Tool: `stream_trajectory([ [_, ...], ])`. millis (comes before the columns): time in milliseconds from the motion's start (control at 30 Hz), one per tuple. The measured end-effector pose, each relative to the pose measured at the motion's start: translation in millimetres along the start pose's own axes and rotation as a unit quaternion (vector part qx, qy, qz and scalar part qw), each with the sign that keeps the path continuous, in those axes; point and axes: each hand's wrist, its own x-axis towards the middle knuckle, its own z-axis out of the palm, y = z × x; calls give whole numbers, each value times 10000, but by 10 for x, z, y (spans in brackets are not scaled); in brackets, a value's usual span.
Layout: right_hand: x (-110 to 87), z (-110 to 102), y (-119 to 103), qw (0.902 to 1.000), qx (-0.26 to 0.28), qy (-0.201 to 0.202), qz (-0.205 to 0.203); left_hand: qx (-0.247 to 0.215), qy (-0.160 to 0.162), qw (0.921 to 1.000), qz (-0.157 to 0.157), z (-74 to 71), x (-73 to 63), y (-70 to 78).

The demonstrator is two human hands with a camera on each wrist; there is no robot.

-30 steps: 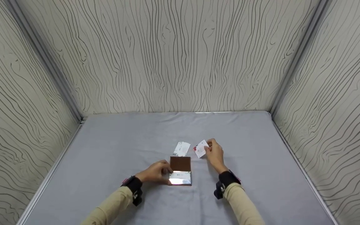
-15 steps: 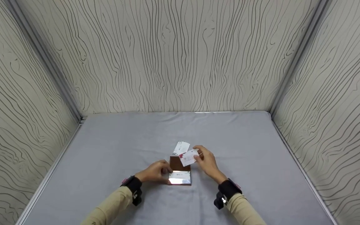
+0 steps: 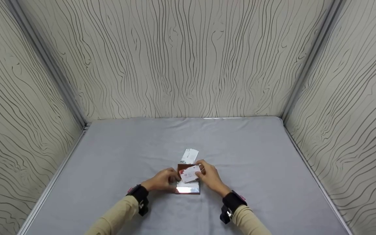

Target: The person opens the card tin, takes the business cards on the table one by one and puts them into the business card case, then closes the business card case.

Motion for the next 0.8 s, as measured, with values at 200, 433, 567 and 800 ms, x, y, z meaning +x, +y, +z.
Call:
stream_trajectory([
  [200, -11, 58, 33, 9994, -270, -98, 178, -116, -6, 9999, -59, 3, -1, 4],
  [433, -51, 107, 83, 9964, -714, -179, -424, -21, 70, 10000, 57, 18, -1, -3],
  [567, -57, 119, 106, 9929, -871, -60, -807, 147, 92, 9998, 91, 28, 8, -20],
  [800, -61, 149, 100, 9940, -816, -53, -732, -184, 93, 9998, 21, 24, 3, -8],
])
